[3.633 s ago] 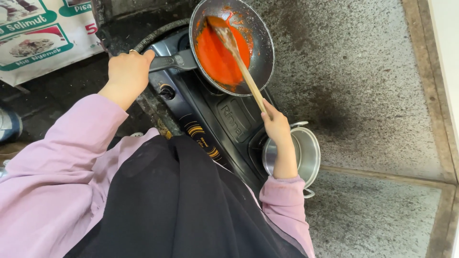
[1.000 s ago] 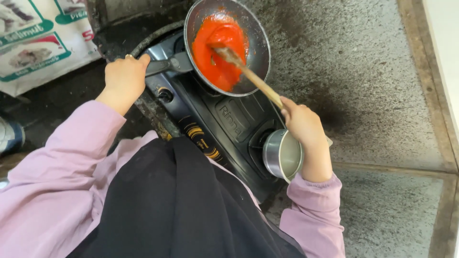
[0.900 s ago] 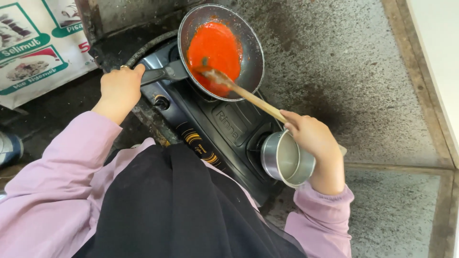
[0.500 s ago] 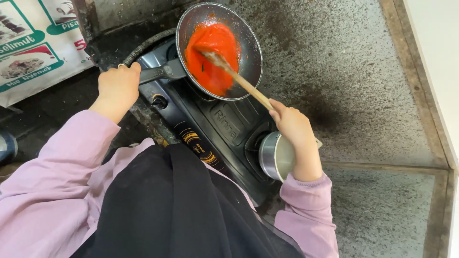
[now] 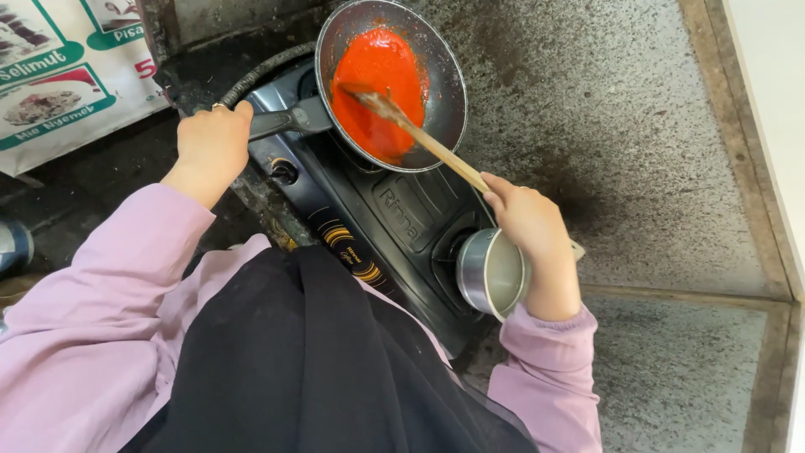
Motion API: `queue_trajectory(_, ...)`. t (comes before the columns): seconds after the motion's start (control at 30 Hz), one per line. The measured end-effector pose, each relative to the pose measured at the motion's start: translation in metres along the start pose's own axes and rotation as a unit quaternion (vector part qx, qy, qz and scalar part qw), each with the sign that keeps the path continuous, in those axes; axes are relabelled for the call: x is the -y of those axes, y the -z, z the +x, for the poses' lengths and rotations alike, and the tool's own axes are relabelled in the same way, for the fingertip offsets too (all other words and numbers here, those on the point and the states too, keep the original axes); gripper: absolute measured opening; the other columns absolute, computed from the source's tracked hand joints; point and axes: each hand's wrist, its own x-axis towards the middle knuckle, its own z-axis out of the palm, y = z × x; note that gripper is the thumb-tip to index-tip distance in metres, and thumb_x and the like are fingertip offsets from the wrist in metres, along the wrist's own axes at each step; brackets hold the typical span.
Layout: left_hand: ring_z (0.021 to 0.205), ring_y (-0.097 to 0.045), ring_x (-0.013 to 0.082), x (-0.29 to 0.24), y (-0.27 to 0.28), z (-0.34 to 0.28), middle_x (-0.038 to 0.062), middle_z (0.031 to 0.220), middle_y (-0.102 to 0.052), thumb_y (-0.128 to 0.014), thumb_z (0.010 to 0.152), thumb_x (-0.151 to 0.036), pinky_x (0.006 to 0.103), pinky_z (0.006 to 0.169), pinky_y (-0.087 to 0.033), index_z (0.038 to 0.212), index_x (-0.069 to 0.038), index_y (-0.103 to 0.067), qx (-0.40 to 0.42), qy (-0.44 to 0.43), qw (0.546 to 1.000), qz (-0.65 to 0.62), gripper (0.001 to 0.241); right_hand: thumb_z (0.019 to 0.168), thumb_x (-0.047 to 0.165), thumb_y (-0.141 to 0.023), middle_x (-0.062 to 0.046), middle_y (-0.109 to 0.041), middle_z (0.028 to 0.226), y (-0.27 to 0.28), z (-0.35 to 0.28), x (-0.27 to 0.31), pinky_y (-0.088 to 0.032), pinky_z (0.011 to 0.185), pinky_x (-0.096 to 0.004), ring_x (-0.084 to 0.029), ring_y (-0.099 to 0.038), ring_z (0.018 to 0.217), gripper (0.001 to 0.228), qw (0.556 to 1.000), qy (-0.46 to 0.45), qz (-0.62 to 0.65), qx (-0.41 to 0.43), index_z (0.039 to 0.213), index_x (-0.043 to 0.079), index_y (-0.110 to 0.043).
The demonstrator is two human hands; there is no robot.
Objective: Stirring red sauce in a pan on a gas stove while adding ingredients from a small container with a spoon.
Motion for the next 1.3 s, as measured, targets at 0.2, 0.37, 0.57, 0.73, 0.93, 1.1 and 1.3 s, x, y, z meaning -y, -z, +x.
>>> queue_trajectory(0.2, 0.049, -0.06, 0.0175, -0.001, -0.001, -0.001, 0.005, 0.061, -0.055, -0.071, 0.086, -0.004, 0.0314, 0.044, -0.049, 0.085, -0.015, -0.061, -0.008, -0.002, 1.0, 0.015, 0.015, 0.107, 0.039, -0.044, -0.021, -0.075, 0.12, 0.041, -0.033, -0.016, -0.051, 0.101, -0.055, -0.043, -0.069, 0.117, 0.045, 0.997, -0.052, -0.046, 0.031, 0.149, 0.034, -0.058)
queue_trajectory(0.37, 0.047, -0.059, 0.0164, 0.001, -0.004, -0.002, 0.004, 0.061, -0.054, -0.071, 0.086, -0.004, 0.0299, 0.043, -0.047, 0.085, -0.015, -0.06, -0.019, -0.009, 1.0, 0.01, 0.016, 0.107, 0.043, -0.045, -0.019, -0.076, 0.114, -0.012, 0.028, -0.015, -0.053, 0.097, -0.055, -0.038, -0.07, 0.114, 0.045, 0.997, -0.033, -0.057, -0.049, 0.15, 0.034, -0.057)
queue_trajectory(0.57, 0.047, -0.059, 0.016, -0.002, 0.002, -0.001, 0.004, 0.059, -0.053, -0.071, 0.086, -0.004, 0.0295, 0.044, -0.049, 0.081, -0.016, -0.059, -0.022, 0.01, 1.0, 0.019, 0.018, 0.107, 0.037, -0.045, -0.023, -0.071, 0.128, 0.039, -0.025, 0.01, -0.048, 0.103, -0.059, -0.046, -0.064, 0.122, 0.046, 0.999, 0.004, 0.028, 0.015, 0.151, 0.028, -0.057)
queue_trajectory(0.73, 0.048, -0.06, 0.0182, 0.001, -0.004, 0.0, 0.007, 0.06, -0.055, -0.071, 0.088, -0.003, 0.032, 0.042, -0.049, 0.086, -0.015, -0.061, -0.011, -0.007, 1.0, 0.002, 0.015, 0.107, 0.038, -0.047, -0.019, -0.076, 0.119, 0.044, -0.023, -0.005, -0.051, 0.101, -0.055, -0.041, -0.069, 0.117, 0.044, 0.997, -0.045, -0.061, 0.0, 0.148, 0.034, -0.06)
queue_trajectory(0.93, 0.047, -0.06, 0.0183, 0.001, -0.004, 0.001, 0.007, 0.06, -0.056, -0.07, 0.087, -0.003, 0.0319, 0.041, -0.048, 0.087, -0.015, -0.062, -0.006, -0.004, 1.0, 0.004, 0.014, 0.109, 0.04, -0.044, -0.022, -0.073, 0.118, -0.011, 0.037, -0.002, -0.051, 0.1, -0.057, -0.041, -0.067, 0.118, 0.045, 1.0, 0.014, -0.009, -0.023, 0.152, 0.034, -0.054)
queue_trajectory(1.1, 0.05, -0.063, 0.0203, 0.001, -0.001, 0.001, 0.009, 0.061, -0.058, -0.07, 0.089, -0.003, 0.033, 0.043, -0.051, 0.088, -0.014, -0.064, 0.008, -0.001, 1.0, -0.01, 0.013, 0.106, 0.036, -0.048, -0.021, -0.073, 0.123, 0.035, -0.014, 0.007, -0.049, 0.102, -0.056, -0.043, -0.066, 0.119, 0.045, 1.0, -0.006, 0.007, 0.011, 0.15, 0.033, -0.057)
queue_trajectory(1.3, 0.051, -0.065, 0.0218, -0.001, -0.002, 0.0, 0.009, 0.064, -0.06, -0.071, 0.087, -0.002, 0.0345, 0.044, -0.051, 0.091, -0.014, -0.065, 0.005, -0.006, 1.0, -0.014, 0.014, 0.107, 0.038, -0.048, -0.021, -0.073, 0.123, 0.008, 0.015, 0.009, -0.049, 0.102, -0.057, -0.043, -0.066, 0.118, 0.045, 1.0, -0.001, 0.01, -0.014, 0.151, 0.033, -0.056)
